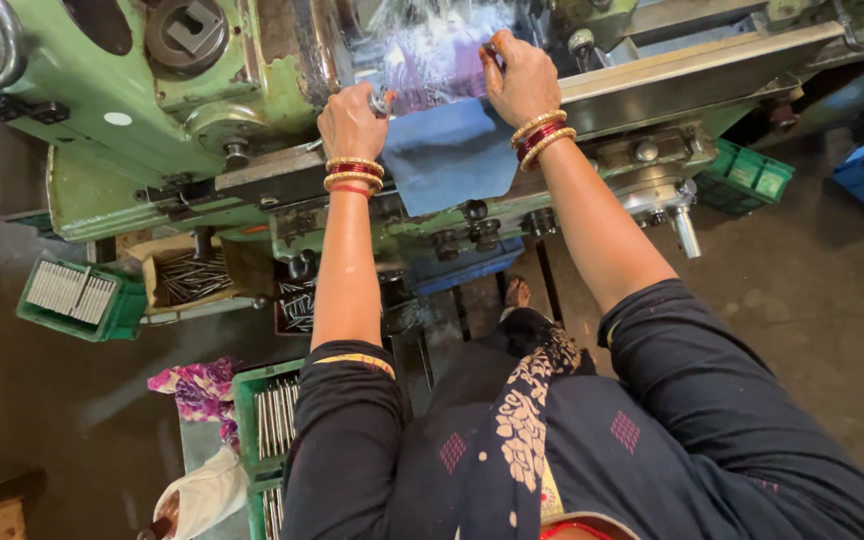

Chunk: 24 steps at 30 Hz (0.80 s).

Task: The person operates a green industrial machine, repeatedly inserting small metal rods into the machine and pressing a lever to process them. The person then places the processed rods into green plastic crates.

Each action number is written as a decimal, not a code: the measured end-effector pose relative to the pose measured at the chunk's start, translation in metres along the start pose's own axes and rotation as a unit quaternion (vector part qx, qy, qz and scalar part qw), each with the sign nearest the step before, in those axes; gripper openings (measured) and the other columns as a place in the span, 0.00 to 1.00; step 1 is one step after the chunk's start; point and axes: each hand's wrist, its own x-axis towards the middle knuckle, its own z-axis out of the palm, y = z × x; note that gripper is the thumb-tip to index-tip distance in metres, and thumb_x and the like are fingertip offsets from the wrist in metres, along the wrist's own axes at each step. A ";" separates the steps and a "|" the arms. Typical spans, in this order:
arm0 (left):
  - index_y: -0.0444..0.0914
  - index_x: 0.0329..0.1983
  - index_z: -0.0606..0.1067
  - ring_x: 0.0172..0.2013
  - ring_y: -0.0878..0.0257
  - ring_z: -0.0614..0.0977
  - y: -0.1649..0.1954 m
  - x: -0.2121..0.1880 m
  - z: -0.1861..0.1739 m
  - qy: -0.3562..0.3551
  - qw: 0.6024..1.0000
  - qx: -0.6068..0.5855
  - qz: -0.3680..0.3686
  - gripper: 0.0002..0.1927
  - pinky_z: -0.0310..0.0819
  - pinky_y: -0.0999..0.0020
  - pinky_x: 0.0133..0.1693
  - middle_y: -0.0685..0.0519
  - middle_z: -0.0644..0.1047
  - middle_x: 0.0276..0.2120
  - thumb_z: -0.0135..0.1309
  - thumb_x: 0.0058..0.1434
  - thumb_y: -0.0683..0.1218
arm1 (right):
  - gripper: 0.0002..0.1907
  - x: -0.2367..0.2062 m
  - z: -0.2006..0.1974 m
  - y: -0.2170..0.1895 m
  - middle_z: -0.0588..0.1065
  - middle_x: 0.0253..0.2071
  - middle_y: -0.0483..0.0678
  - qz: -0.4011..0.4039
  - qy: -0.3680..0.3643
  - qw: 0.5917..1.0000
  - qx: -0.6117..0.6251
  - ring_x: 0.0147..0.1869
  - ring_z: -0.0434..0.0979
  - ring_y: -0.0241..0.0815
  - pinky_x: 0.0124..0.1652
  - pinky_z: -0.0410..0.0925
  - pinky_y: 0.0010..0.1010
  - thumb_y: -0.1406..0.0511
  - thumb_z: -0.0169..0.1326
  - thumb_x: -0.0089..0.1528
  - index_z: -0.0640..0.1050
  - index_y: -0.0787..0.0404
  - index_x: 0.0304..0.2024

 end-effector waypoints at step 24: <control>0.36 0.31 0.79 0.35 0.37 0.81 0.004 0.000 -0.005 -0.010 1.000 -0.011 -0.005 0.19 0.73 0.44 0.35 0.40 0.81 0.33 0.65 0.58 0.57 | 0.07 0.001 -0.007 -0.009 0.79 0.35 0.59 -0.002 -0.005 1.000 -0.003 0.39 0.78 0.65 0.36 0.69 0.53 0.64 0.60 0.65 0.76 0.61 0.40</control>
